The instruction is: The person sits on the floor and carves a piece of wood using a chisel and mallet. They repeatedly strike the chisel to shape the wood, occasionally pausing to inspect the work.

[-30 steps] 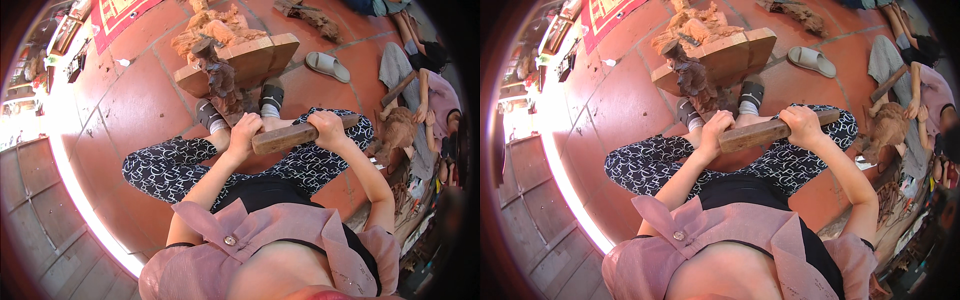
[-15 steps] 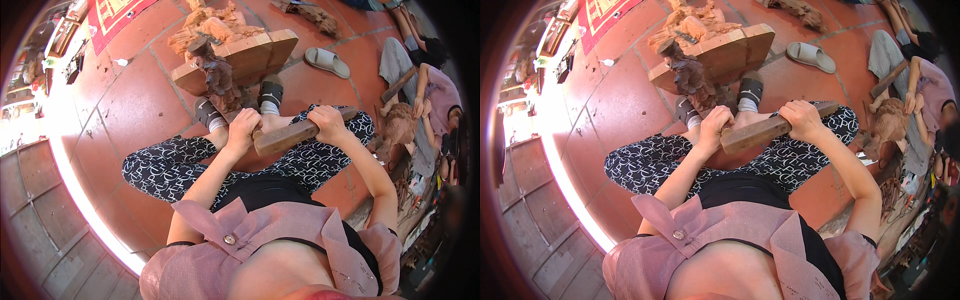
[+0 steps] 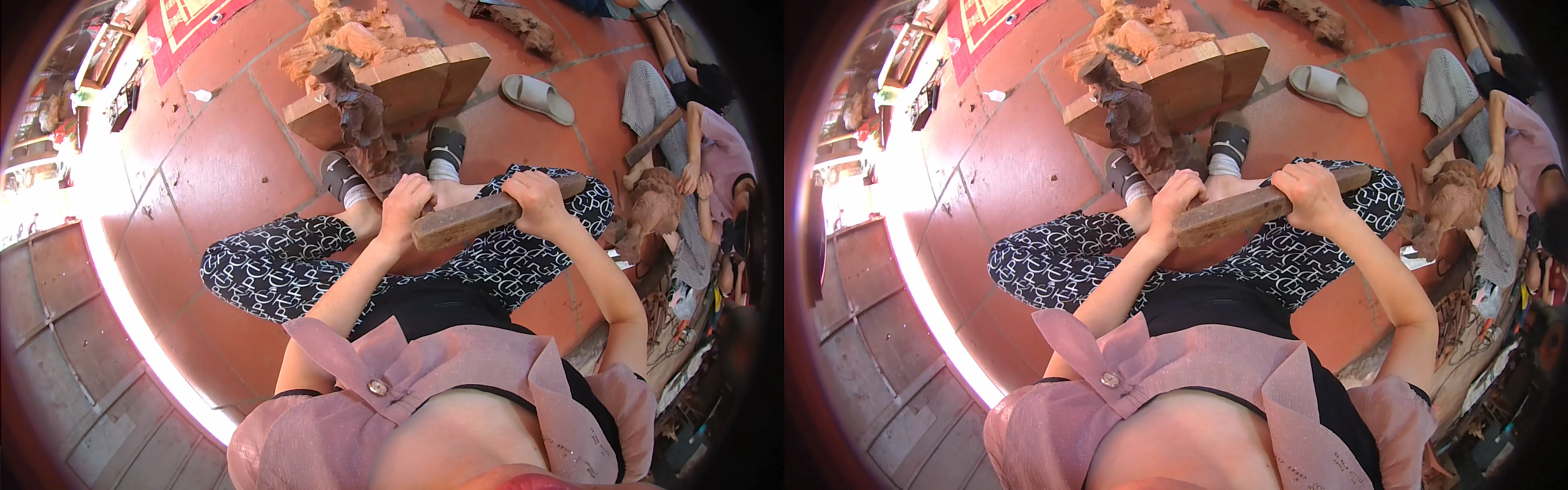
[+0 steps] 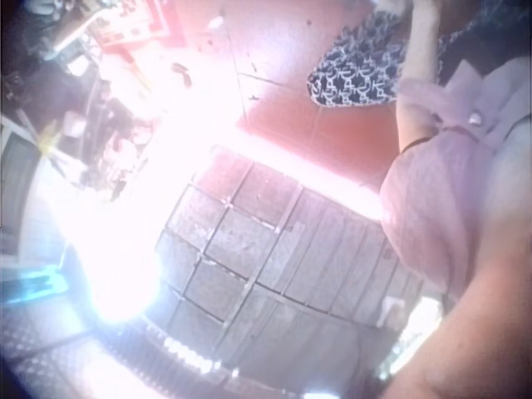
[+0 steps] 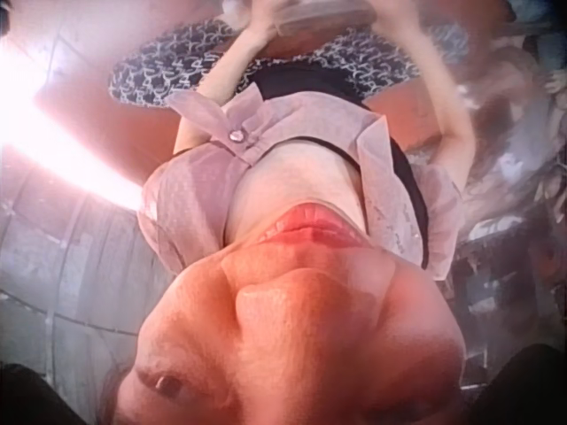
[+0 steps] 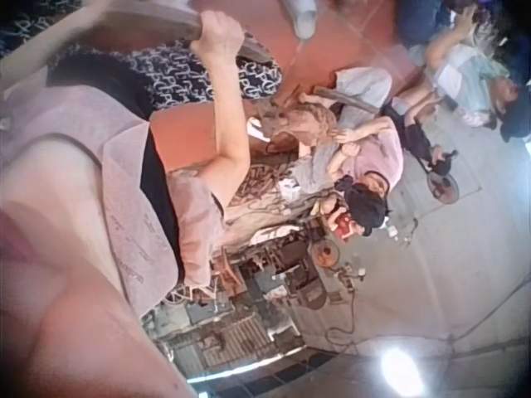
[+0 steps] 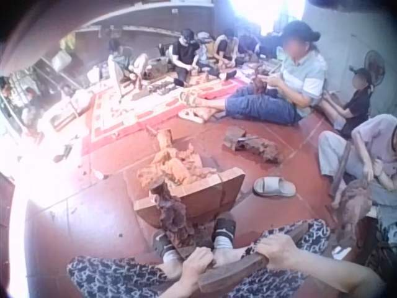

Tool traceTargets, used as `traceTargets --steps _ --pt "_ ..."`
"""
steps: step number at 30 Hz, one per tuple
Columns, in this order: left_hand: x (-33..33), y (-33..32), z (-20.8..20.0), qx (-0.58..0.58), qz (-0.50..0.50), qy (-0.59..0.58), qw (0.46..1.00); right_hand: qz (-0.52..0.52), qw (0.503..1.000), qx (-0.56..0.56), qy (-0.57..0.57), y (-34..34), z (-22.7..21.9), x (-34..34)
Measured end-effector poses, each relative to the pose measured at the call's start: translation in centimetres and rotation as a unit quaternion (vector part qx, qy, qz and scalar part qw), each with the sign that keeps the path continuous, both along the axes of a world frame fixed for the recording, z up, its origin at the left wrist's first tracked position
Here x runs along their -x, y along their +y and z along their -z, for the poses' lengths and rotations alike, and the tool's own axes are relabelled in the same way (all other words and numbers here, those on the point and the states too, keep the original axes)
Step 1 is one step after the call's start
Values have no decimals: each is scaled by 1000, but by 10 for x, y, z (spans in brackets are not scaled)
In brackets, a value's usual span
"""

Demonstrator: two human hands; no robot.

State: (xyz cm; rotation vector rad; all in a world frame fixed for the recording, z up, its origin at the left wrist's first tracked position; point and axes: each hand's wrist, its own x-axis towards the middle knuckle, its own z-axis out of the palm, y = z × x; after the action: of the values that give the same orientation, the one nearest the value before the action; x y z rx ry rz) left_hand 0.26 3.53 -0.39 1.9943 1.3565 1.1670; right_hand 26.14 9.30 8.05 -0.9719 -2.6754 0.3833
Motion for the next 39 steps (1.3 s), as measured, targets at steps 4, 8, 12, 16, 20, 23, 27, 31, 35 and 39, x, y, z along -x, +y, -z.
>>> traceTargets --steps 4,8,12,16,20,23,27,31,35,39 --pt "3 3 5 -31 -7 -3 999 -18 1000 -8 7 2 1 0" --pt "2 6 -4 -23 -42 -16 999 -18 1000 -17 -3 -1 -6 -1" --pt "-4 -8 3 -18 -16 -21 999 -7 1000 1 -10 -10 -4 -5" --pt "-12 -17 -7 -1 23 -36 999 -19 999 10 -31 -11 -1 -9" --pt "-9 -11 -4 -7 8 -22 1000 -24 1000 -2 -15 -11 -4 -3" --pt "-6 -8 7 7 -21 -29 999 -23 1000 0 -5 -8 -2 -2" --pt "-5 -6 3 4 -42 -23 999 -22 999 8 28 -6 -6 1" --pt "-6 -4 8 -6 -48 -22 999 -37 997 23 71 0 -6 1" --pt "-6 -1 14 -30 -52 -18 998 -41 998 4 39 9 -4 -4" --pt "-5 2 19 17 -66 0 998 -7 1000 6 -24 11 2 -6"
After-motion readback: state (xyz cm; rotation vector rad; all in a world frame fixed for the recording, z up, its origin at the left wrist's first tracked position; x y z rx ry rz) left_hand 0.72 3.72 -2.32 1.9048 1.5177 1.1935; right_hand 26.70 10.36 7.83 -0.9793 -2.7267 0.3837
